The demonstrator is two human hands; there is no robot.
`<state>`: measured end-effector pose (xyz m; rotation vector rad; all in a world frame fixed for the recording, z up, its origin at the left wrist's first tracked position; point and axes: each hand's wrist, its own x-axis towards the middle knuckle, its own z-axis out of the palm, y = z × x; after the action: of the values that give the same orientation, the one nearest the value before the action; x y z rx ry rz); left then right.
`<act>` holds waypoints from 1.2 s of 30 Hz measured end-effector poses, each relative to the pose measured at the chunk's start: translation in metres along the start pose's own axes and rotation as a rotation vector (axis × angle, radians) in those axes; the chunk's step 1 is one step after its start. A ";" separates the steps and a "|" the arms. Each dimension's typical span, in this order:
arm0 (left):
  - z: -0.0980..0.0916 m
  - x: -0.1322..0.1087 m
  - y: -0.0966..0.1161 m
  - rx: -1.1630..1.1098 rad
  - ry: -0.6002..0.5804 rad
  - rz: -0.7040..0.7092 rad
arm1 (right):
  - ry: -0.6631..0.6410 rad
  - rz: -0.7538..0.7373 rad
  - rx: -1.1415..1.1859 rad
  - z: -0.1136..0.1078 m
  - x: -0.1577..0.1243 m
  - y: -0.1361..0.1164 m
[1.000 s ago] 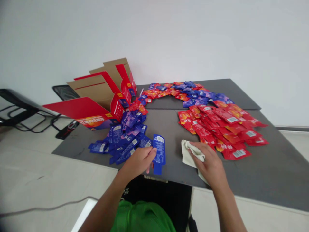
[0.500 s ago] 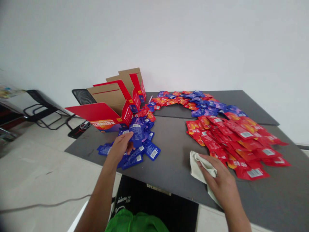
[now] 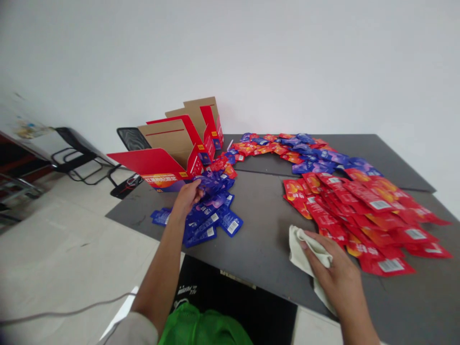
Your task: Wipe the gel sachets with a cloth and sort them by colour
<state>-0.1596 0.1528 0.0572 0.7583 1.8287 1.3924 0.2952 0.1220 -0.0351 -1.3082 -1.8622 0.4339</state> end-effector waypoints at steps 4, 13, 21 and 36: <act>-0.004 0.002 -0.009 0.060 -0.010 -0.019 | -0.004 0.007 0.024 0.000 0.000 -0.001; -0.013 -0.001 -0.012 0.204 -0.098 -0.068 | 0.001 0.074 0.022 0.001 0.001 -0.004; -0.025 0.005 -0.014 0.353 -0.153 -0.097 | -0.018 0.106 0.034 0.000 -0.001 -0.003; 0.004 -0.048 0.010 0.537 -0.177 0.264 | -0.014 0.114 0.074 0.000 0.000 -0.010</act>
<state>-0.1284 0.1191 0.0755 1.3904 2.0321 0.9414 0.2892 0.1184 -0.0283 -1.3687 -1.7716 0.5670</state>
